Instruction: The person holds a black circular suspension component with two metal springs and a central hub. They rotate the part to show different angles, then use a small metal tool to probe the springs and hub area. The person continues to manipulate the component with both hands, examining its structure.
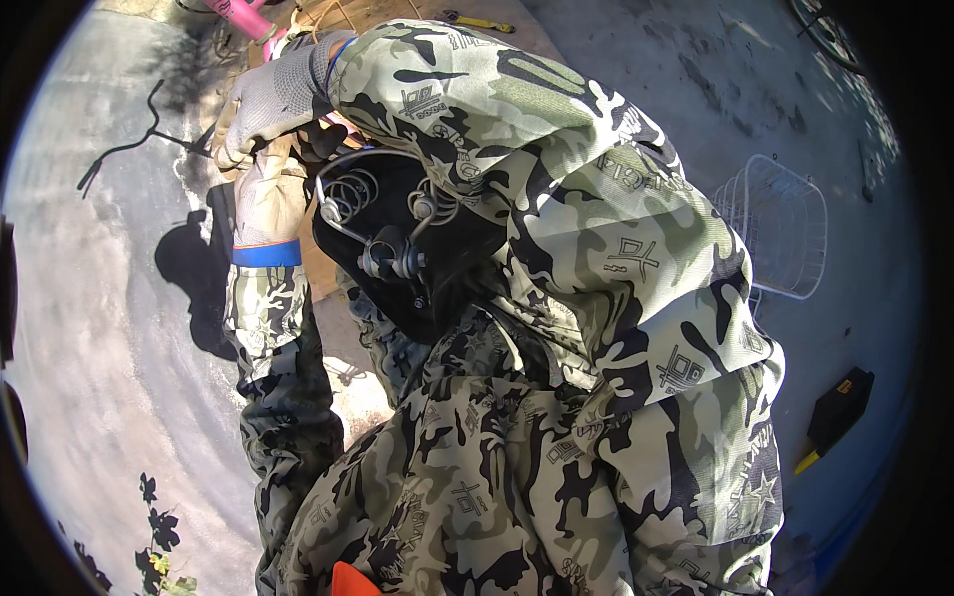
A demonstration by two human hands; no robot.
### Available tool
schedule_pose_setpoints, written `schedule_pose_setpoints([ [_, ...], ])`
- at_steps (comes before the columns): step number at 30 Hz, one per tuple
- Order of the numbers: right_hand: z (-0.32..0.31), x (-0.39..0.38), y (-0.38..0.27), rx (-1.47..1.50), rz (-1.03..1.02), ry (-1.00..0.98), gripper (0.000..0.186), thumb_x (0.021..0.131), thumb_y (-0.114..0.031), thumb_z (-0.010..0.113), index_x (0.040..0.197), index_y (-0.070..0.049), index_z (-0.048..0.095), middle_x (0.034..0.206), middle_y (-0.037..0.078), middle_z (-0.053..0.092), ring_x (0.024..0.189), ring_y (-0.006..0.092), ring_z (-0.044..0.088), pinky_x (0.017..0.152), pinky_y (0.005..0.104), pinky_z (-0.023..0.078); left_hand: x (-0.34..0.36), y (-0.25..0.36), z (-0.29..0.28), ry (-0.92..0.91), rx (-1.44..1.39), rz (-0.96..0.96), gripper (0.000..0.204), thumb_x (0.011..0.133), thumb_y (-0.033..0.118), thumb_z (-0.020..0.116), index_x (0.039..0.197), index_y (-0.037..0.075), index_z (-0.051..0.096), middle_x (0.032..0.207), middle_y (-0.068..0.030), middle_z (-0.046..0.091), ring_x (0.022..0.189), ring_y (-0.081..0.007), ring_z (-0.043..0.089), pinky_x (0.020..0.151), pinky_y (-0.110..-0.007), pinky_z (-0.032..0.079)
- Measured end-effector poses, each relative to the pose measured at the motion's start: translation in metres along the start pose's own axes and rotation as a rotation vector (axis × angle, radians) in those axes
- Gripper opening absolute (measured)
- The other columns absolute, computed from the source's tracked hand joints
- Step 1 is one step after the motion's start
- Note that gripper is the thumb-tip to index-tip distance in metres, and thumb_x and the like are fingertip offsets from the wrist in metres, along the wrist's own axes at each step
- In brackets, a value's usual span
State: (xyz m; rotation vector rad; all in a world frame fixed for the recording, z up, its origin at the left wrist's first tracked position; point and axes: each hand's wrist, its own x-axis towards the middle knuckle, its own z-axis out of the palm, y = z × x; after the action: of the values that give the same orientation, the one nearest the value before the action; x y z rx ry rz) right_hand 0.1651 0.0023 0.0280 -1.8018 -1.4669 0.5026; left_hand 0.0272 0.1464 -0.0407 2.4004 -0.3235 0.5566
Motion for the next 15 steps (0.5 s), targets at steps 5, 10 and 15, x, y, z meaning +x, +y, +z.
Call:
schedule_pose_setpoints([
  [5,0.005,-0.002,-0.017,0.002,-0.003,-0.033,0.056,0.094,-0.034,0.073,0.139,-0.002,0.061,0.121,0.018,0.072,0.109,0.0243,0.07,0.094,0.0329,0.058,-0.015,0.009,-0.005,0.008,0.314,0.16,0.032,0.092,0.01,0.061,0.121,0.009,0.074,0.09,-0.0113,0.074,0.082,-0.0279,0.073,0.079,-0.038,0.057],
  [10,-0.001,-0.02,-0.036,-0.005,0.034,0.172,0.059,0.094,-0.033,0.072,0.141,-0.001,0.059,0.119,0.018,0.072,0.107,0.0255,0.071,0.093,0.0334,0.059,-0.028,0.008,0.0,0.075,0.247,0.019,0.04,0.094,0.021,0.06,0.128,0.001,0.065,0.089,-0.0127,0.07,0.079,-0.0269,0.07,0.08,-0.038,0.054],
  [15,0.002,-0.073,-0.046,0.235,0.156,0.504,0.058,0.094,-0.043,0.07,0.132,0.0,0.063,0.109,0.018,0.074,0.098,0.0291,0.074,0.088,0.0384,0.059,-0.028,0.023,-0.006,0.08,-0.27,-0.369,0.038,0.104,0.02,0.051,0.134,-0.002,0.059,0.095,-0.0109,0.068,0.079,-0.0232,0.067,0.07,-0.035,0.054],
])
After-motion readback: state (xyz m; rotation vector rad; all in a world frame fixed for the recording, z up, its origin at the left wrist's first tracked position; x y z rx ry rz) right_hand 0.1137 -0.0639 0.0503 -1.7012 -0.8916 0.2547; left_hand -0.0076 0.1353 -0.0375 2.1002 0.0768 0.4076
